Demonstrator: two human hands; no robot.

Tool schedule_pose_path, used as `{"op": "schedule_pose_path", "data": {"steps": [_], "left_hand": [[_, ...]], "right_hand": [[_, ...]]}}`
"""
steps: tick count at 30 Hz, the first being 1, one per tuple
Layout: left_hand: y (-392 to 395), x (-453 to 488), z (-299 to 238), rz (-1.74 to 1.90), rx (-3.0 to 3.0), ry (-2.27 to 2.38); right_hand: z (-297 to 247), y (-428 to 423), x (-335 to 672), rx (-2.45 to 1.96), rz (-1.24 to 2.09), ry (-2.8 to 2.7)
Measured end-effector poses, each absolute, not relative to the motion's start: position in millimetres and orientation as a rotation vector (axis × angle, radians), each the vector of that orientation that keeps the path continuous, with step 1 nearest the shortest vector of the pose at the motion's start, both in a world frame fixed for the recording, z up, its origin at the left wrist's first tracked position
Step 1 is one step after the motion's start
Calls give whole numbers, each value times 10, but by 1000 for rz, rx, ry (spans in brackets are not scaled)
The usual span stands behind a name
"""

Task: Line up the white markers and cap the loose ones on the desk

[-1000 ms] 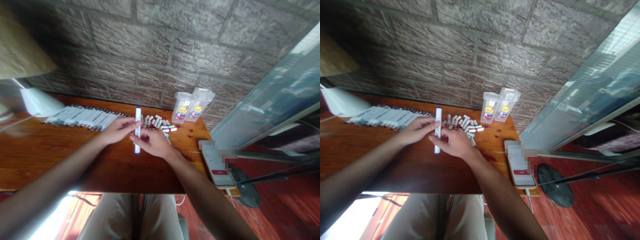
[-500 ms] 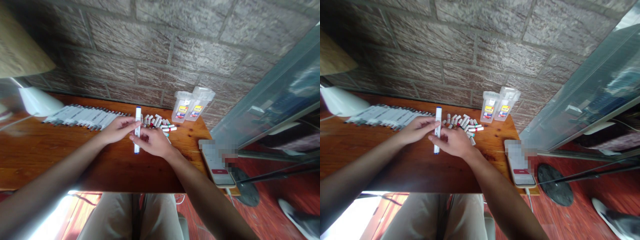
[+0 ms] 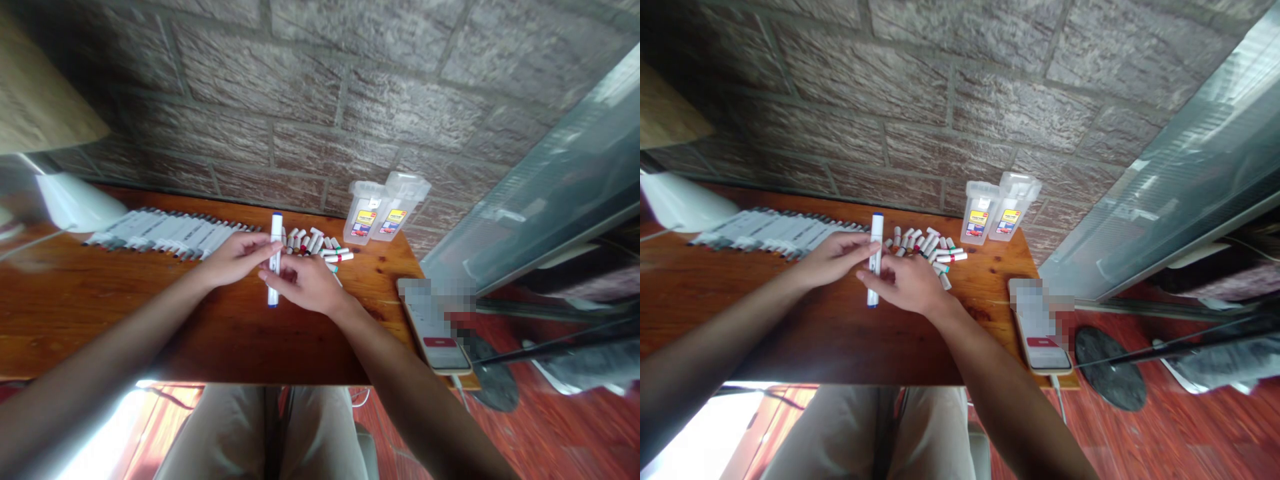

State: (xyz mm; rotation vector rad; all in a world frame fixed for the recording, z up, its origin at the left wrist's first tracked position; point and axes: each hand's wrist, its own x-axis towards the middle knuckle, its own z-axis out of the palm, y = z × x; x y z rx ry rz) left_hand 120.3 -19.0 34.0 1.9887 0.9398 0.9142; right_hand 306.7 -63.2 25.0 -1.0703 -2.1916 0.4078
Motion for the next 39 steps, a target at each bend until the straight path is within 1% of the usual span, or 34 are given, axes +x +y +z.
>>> {"op": "schedule_pose_path", "data": {"steps": [10,16,19,25,28,39], "left_hand": [[-203,1224,352,924,1954,937],[-205,1218,353,946,1855,885],[-206,1209,346,971,1706,825],[-202,1173,322,1003,1515,604],[-218,1172,340,976,1511,575],[-189,1178,278,967,1456,579]], "right_hand": [[245,-638,3065,-1090,403,-2187],[245,-646,3059,-1048,485,-2131],[232,-639,3048,-994,602,-2079],[181,-600,3046,-904,970,-1919],[195,-597,3059,-888,1043,-1892],[263,-637,3049,-952,900,-2019]]}}
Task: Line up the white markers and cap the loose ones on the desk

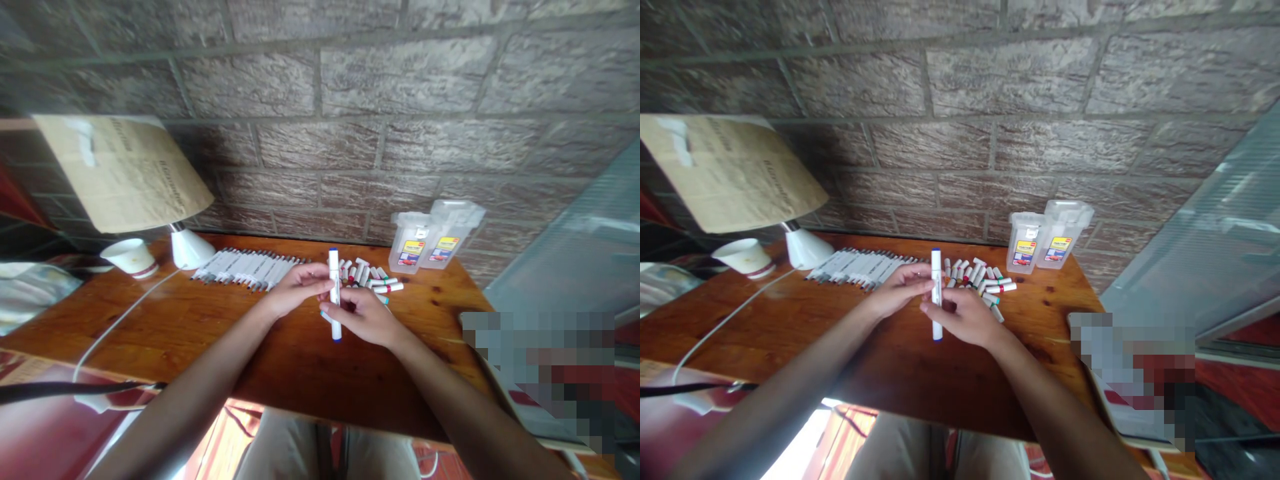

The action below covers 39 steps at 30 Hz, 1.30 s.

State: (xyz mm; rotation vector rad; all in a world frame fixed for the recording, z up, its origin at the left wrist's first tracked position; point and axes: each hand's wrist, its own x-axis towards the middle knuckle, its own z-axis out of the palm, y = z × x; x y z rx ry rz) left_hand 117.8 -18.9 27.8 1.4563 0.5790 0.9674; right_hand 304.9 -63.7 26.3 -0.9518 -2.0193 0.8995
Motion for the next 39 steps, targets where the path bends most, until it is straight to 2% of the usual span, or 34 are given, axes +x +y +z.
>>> {"op": "schedule_pose_path", "data": {"steps": [18,31,39], "left_hand": [[-253,1121,308,853,1301,505],[-154,1199,380,1219,1146,645],[-117,1183,315,1129,1164,633]], "right_hand": [[191,-624,3023,-954,904,-1911],[223,-576,3022,-919,1210,-1708],[229,-553,3025,-891,1206,-1662]]}}
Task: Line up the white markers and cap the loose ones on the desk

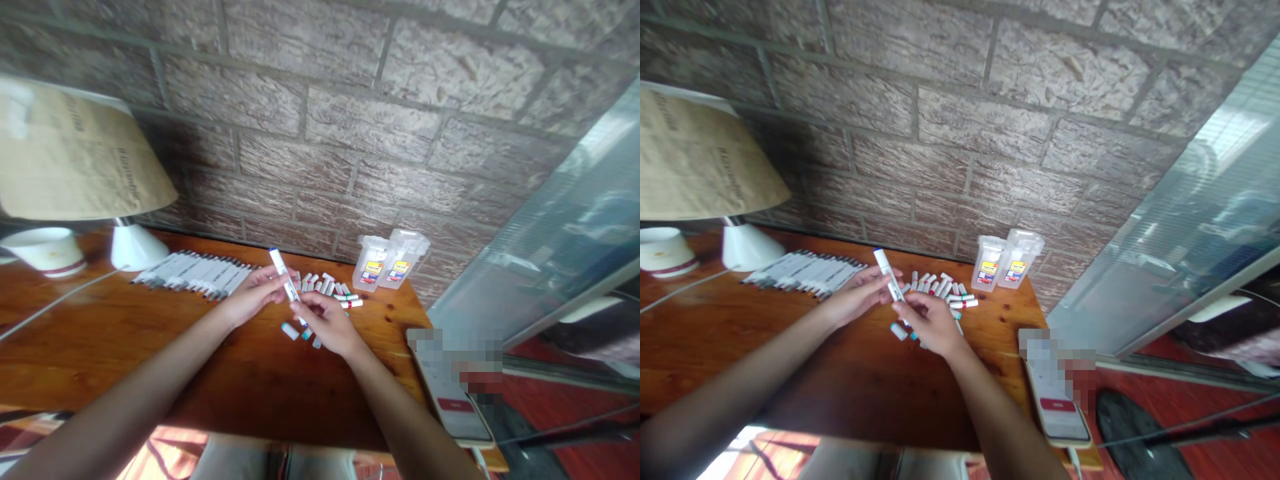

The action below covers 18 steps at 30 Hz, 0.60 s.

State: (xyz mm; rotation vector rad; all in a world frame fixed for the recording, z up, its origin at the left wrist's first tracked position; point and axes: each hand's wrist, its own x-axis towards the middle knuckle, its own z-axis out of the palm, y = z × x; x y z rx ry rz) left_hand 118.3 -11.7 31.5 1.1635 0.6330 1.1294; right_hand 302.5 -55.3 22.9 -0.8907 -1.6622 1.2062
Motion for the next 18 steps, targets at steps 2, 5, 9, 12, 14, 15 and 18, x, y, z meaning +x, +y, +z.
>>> {"op": "schedule_pose_path", "data": {"steps": [2,5,9,12,14,15,18], "left_hand": [[-131,1193,304,1081,1199,623],[-149,1208,304,1028,1277,620],[-158,1223,323,1064,1331,633],[-157,1231,325,1094,1346,641],[-150,1234,315,1116,1350,652],[-144,1235,306,1128,1352,658],[-124,1232,274,1154,1360,670]], "right_hand": [[225,-549,3030,-888,1184,-1666],[233,-547,3036,-890,1170,-1657],[271,-555,3039,-933,1223,-1612],[305,-573,3036,-947,1277,-1599],[322,-586,3030,-945,1314,-1594],[326,-592,3027,-947,1330,-1589],[323,-603,3024,-954,1352,-1582]]}}
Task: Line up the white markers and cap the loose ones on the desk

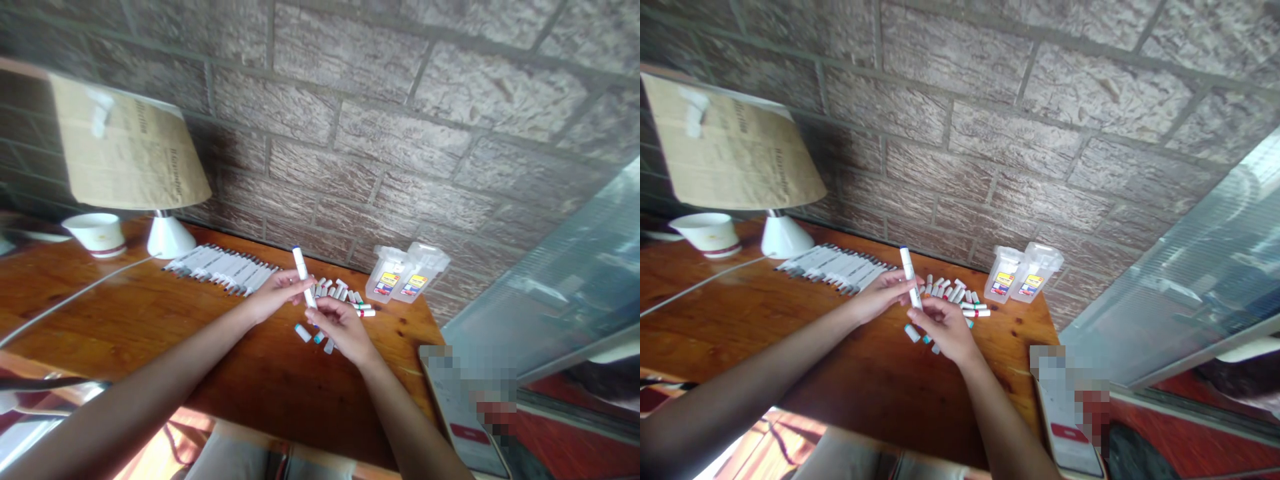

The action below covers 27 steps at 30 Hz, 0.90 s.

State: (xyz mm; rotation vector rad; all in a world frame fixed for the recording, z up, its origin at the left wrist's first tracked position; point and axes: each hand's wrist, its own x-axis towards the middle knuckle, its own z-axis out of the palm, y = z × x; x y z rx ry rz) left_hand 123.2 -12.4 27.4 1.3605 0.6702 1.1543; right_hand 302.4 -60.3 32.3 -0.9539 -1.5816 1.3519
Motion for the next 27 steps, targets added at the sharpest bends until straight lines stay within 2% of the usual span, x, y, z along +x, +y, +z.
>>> {"op": "schedule_pose_path", "data": {"steps": [18,27], "left_hand": [[-101,1183,331,1192,1071,513],[-126,1168,325,1040,1053,437]], "right_hand": [[275,-582,3059,-891,1513,-1494],[269,-598,3032,-841,1525,-1556]]}}
